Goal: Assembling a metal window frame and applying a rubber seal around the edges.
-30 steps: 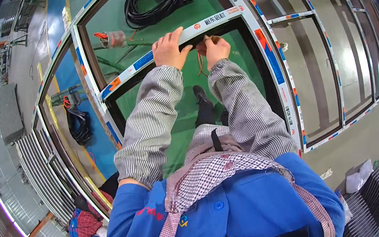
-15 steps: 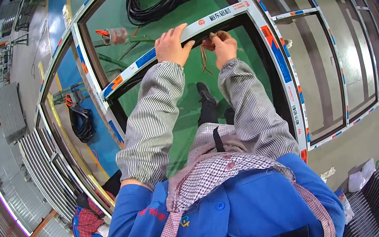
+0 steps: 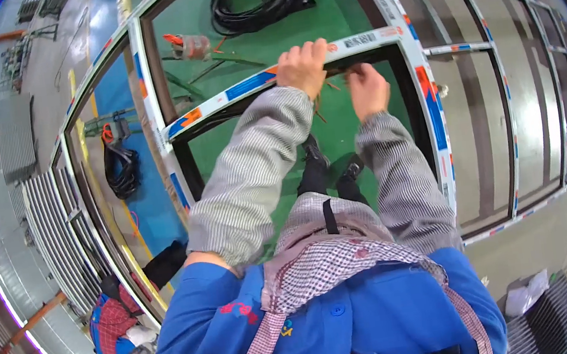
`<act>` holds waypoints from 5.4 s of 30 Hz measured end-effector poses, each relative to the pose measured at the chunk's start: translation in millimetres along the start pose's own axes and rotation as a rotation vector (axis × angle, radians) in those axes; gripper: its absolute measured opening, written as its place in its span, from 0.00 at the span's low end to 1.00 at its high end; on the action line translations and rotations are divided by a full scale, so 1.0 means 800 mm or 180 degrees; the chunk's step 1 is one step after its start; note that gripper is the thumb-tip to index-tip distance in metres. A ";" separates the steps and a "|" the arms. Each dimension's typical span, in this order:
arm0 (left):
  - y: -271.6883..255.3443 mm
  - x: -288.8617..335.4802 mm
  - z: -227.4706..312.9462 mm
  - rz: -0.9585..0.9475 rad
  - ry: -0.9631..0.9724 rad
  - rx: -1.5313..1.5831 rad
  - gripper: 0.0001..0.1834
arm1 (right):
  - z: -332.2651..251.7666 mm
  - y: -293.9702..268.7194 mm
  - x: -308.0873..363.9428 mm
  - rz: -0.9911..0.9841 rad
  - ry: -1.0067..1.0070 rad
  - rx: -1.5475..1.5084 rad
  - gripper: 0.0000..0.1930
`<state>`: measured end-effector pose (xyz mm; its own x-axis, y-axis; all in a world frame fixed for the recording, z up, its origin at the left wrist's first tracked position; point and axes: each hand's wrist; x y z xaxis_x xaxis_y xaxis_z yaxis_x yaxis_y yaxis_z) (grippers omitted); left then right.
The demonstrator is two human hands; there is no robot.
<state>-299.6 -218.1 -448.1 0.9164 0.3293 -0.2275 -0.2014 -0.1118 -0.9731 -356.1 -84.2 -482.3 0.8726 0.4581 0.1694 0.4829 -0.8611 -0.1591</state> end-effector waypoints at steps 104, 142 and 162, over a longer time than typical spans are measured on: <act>-0.294 1.253 0.098 -0.2916 -0.4607 0.1488 0.28 | 0.121 -0.140 0.561 -0.3306 -0.1478 0.3060 0.14; -0.090 0.495 -0.134 -0.0385 -0.3055 0.0381 0.29 | 0.120 0.284 0.379 -0.2806 0.0429 -0.0391 0.19; -0.105 0.482 -0.130 -0.0344 -0.3308 0.0390 0.27 | 0.103 0.300 0.338 -0.2072 0.0123 -0.1213 0.21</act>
<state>106.1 -179.1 -450.5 0.1956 0.9807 -0.0017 -0.2231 0.0428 -0.9739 1.9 -148.8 -554.5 0.4133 0.8983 0.1492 0.8352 -0.4392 0.3309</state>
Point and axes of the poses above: each hand's wrist, its own x-axis away from the middle knuckle, its own y-axis out of the palm, z = x × y, and after that the axes turned 5 degrees about -x, right-handed
